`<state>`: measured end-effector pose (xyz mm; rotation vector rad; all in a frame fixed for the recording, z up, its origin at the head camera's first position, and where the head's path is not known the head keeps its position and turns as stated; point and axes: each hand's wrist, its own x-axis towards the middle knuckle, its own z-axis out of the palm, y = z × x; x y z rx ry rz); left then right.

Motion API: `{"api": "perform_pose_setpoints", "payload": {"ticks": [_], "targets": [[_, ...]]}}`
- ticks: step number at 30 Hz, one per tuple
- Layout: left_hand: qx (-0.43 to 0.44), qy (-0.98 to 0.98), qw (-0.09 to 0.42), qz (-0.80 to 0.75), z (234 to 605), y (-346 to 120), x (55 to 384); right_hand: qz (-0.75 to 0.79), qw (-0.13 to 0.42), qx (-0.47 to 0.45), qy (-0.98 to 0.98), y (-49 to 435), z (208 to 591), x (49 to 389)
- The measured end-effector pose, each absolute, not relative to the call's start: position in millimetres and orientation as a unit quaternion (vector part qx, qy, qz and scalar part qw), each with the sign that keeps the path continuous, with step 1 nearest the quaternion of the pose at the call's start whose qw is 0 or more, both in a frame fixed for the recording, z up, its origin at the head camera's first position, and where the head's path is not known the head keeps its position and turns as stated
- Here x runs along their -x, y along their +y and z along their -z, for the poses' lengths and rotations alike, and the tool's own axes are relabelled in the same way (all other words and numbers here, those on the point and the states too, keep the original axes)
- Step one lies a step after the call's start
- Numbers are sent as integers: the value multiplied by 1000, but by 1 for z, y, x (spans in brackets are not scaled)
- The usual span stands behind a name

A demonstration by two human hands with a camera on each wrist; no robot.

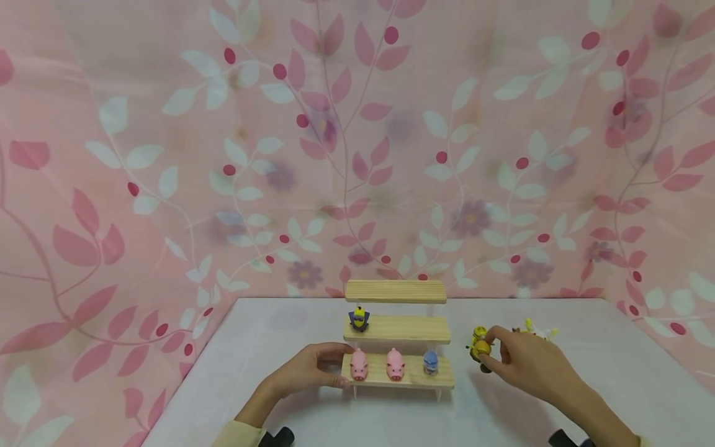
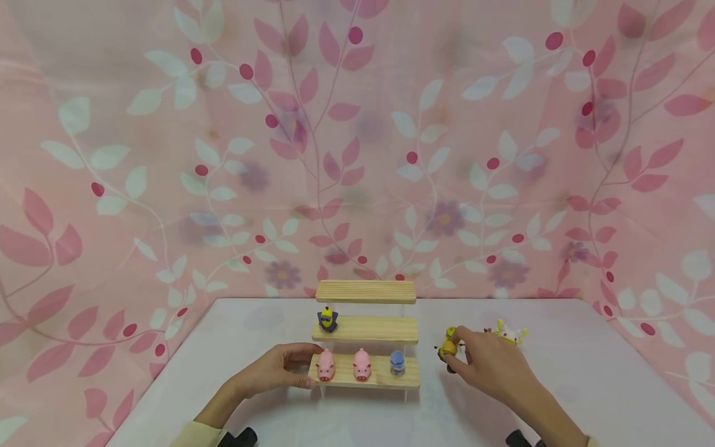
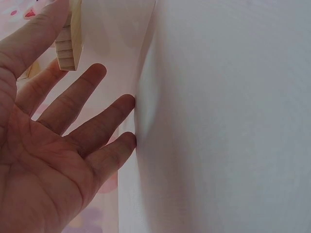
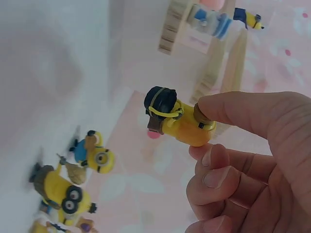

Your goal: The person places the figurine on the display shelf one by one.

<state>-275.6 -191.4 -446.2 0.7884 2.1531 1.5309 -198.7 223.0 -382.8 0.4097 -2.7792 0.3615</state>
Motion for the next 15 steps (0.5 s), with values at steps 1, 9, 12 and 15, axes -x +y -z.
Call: {"api": "perform_pose_setpoints", "payload": {"ticks": [1, 9, 12, 15], "targets": [[-281, 766, 191, -545, 446, -191, 275, -127, 160, -147, -968, 222, 381, 198], [-281, 771, 187, -540, 446, -191, 275, -139, 181, -166, -959, 216, 370, 195], [-284, 771, 186, -538, 447, -192, 276, -139, 190, -170, -957, 213, 365, 195], [-284, 772, 188, -537, 447, -192, 276, -140, 199, -176, -954, 210, 360, 194]]}}
